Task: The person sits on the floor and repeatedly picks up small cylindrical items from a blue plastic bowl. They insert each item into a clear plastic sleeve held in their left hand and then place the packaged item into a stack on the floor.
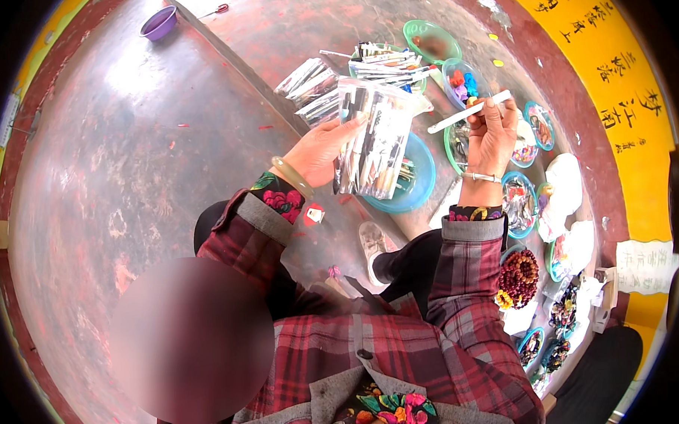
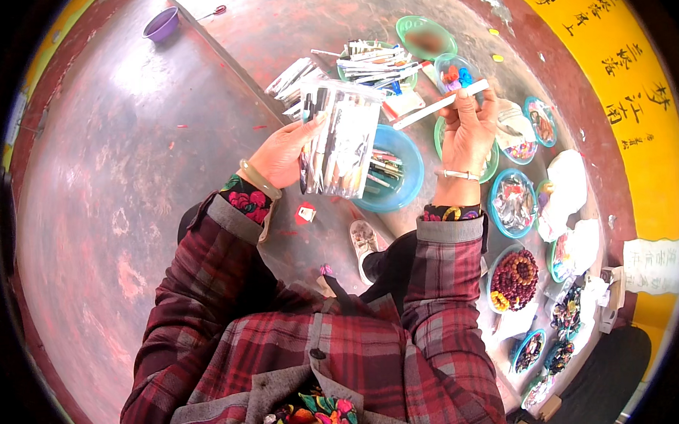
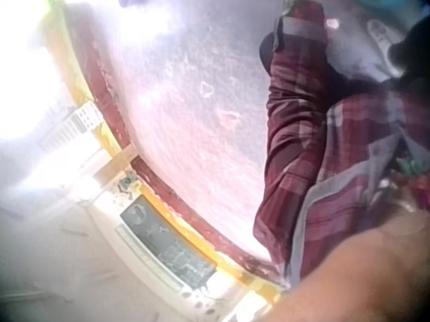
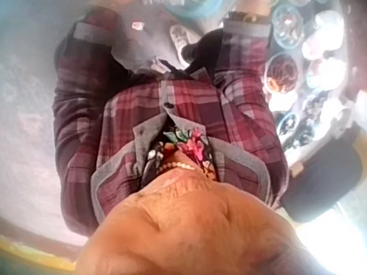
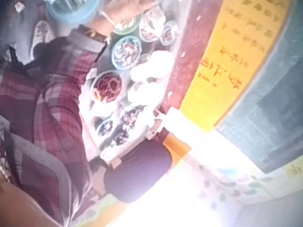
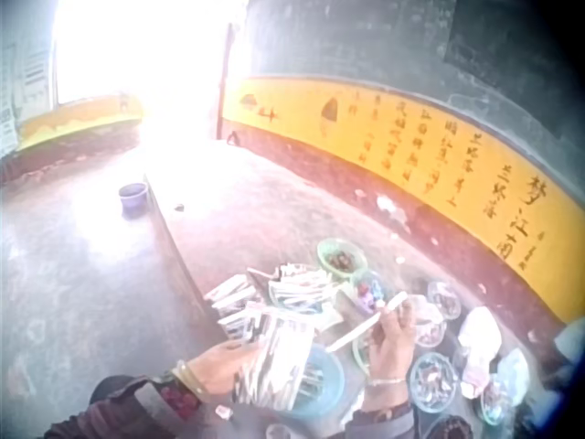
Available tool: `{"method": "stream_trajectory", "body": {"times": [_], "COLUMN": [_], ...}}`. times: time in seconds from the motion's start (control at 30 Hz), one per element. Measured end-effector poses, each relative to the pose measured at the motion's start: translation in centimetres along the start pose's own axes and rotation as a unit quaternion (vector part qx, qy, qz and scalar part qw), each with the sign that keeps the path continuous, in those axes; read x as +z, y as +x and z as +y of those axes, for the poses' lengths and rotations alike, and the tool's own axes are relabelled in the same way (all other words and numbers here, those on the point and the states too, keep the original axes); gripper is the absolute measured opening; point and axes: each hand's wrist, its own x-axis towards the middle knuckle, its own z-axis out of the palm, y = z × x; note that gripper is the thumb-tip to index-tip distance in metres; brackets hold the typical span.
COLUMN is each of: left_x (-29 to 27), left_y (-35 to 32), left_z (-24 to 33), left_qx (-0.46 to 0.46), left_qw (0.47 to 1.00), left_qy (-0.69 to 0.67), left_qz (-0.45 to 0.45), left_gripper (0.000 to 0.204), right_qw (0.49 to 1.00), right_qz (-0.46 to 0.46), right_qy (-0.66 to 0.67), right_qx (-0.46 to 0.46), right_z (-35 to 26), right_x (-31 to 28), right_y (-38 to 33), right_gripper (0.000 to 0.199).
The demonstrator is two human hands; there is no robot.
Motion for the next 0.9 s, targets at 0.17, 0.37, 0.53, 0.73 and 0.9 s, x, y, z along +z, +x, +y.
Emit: {"method": "stream_trajectory", "body": {"times": [0.17,0.37,0.53,0.73,0.9], "left_x": [0.5,1.7,1.8,1.8,0.7], "left_y": [-0.4,-1.4,-1.4,-1.4,-1.2], "left_z": [-0.9,-0.4,-0.6,-0.4,-1.0], "left_qx": [-0.004,-0.008,-0.027,-0.001,0.11], "left_qw": [0.989,0.957,0.943,0.919,0.854], "left_qy": [0.146,0.285,0.326,0.387,0.495], "left_qz": [-0.007,-0.053,-0.061,-0.075,-0.118], "left_gripper": [0.041,0.036,0.034,0.033,0.034], "right_qw": [0.999,0.998,1.0,0.998,0.995], "right_qz": [0.032,0.048,0.009,-0.04,-0.073], "right_qy": [-0.002,0.011,0.005,-0.001,-0.015], "right_qx": [-0.04,-0.038,0.017,0.054,0.069], "right_z": [0.6,0.8,0.8,1.7,2.0], "right_x": [-0.6,0.8,1.3,1.2,1.7], "right_y": [0.4,-0.4,-0.6,-0.5,-0.9], "right_gripper": [0.048,0.041,0.04,0.039,0.039]}}
